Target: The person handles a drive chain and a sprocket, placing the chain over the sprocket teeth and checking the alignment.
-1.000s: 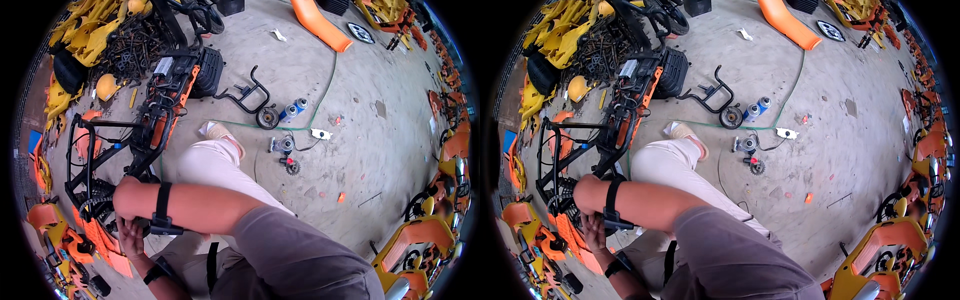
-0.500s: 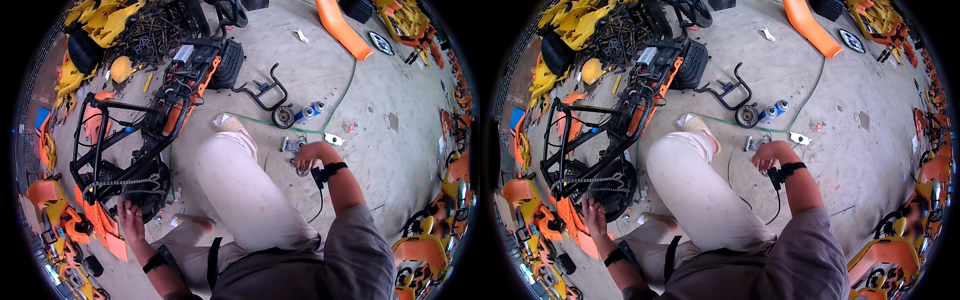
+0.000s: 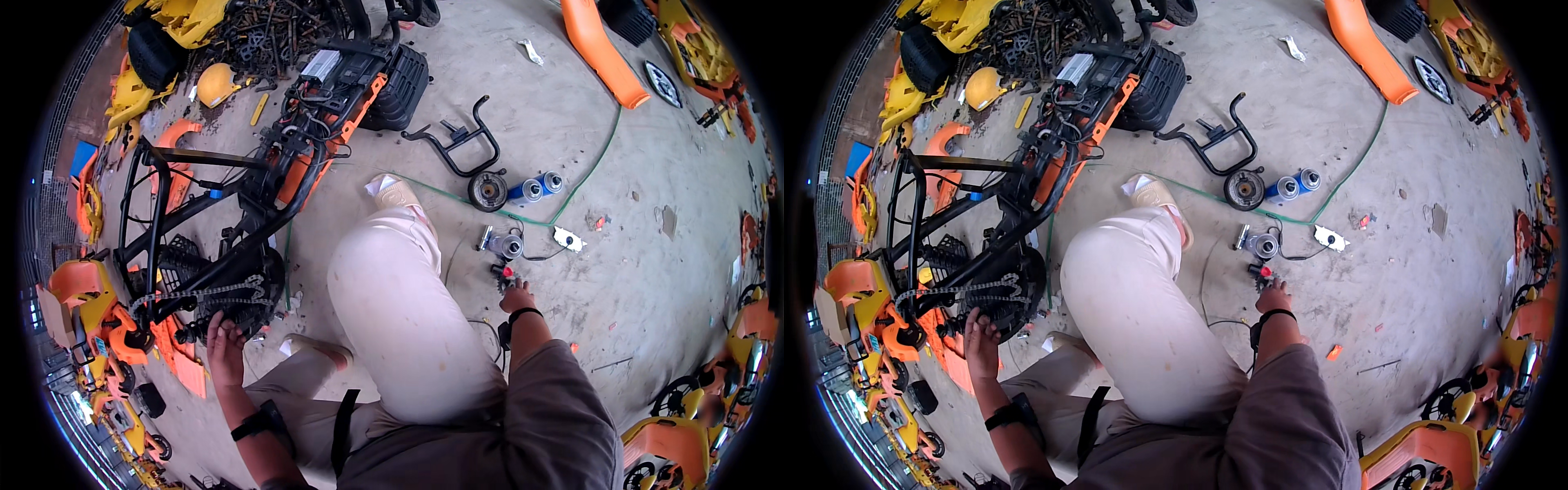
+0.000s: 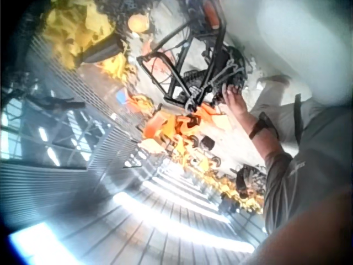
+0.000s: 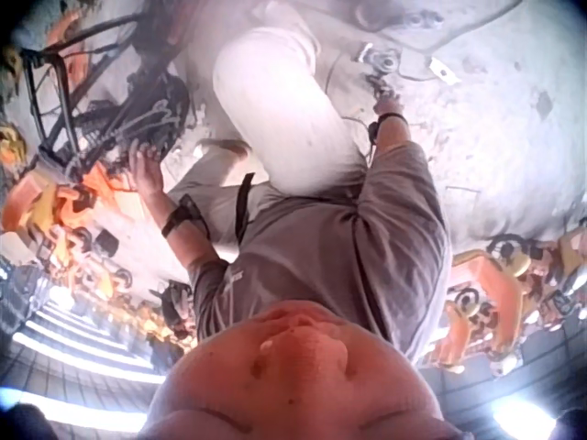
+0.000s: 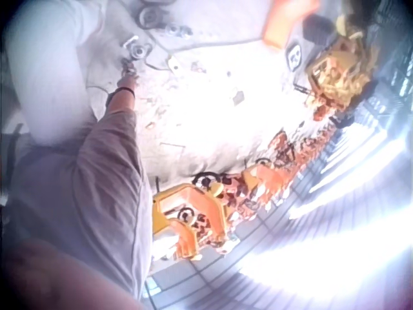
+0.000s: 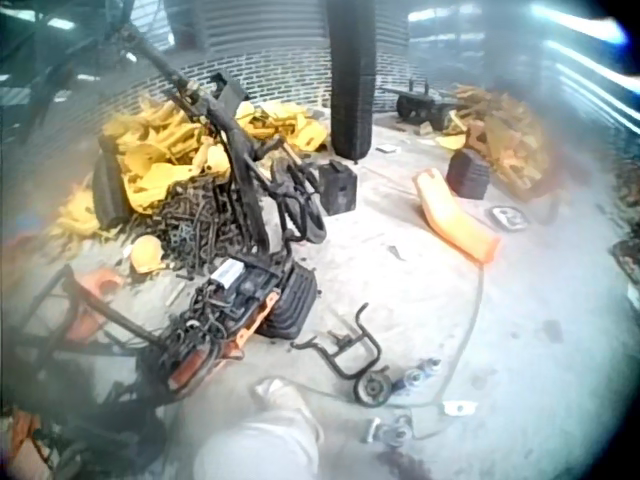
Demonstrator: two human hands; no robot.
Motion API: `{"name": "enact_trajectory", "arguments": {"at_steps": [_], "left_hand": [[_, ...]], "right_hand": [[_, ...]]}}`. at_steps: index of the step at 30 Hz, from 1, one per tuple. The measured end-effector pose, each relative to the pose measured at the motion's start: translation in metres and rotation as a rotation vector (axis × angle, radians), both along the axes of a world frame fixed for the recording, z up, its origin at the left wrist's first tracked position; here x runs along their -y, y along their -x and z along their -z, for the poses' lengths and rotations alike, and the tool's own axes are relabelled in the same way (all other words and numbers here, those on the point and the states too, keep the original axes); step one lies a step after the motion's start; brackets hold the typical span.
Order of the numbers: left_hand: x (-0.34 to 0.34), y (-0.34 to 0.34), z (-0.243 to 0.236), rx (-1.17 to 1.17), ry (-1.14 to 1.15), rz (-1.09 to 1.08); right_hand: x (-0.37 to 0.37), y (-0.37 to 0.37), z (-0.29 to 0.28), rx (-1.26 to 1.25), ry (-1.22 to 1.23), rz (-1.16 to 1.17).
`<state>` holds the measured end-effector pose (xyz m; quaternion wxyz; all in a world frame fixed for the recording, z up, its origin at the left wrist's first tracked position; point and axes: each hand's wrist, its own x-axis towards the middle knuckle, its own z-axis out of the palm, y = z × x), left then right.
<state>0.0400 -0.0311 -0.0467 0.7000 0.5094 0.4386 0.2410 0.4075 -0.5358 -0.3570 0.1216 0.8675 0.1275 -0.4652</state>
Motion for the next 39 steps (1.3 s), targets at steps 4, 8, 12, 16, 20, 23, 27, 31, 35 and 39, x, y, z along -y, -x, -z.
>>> {"name": "enact_trajectory", "arguments": {"at_steps": [4,8,12,16,20,23,27,31,35,39], "left_hand": [[0.000,0.000,0.002,-0.035,0.013,-0.015],[0.001,0.001,0.002,-0.068,0.040,0.012],[0.006,-0.003,0.004,-0.082,0.049,-0.009],[0.005,0.002,0.003,-0.098,0.038,0.029],[0.008,-0.003,-0.002,-0.061,0.020,0.020],[0.007,-0.002,-0.003,-0.022,0.010,0.016],[0.005,0.003,-0.004,0.025,-0.008,0.020],[0.006,0.004,-0.011,0.096,0.023,0.029],[0.008,0.021,-0.017,0.133,0.048,0.036],[0.003,0.022,-0.017,0.157,0.022,0.027]], "right_hand": [[-0.004,0.012,0.018,-0.043,0.039,0.024],[-0.006,0.012,0.021,-0.060,0.037,-0.002],[-0.014,0.006,0.010,-0.055,0.082,-0.057],[-0.011,0.008,0.008,-0.067,0.055,-0.284],[-0.018,-0.008,-0.007,-0.151,-0.127,-0.422],[-0.040,-0.028,-0.033,-0.171,-0.160,-0.486],[-0.077,-0.060,-0.097,-0.143,-0.318,-0.566],[-0.118,-0.087,-0.196,-0.215,-0.656,-0.148],[-0.155,-0.111,-0.267,-0.362,-1.179,0.453],[-0.207,-0.119,-0.357,-0.525,-1.610,0.386]]}}
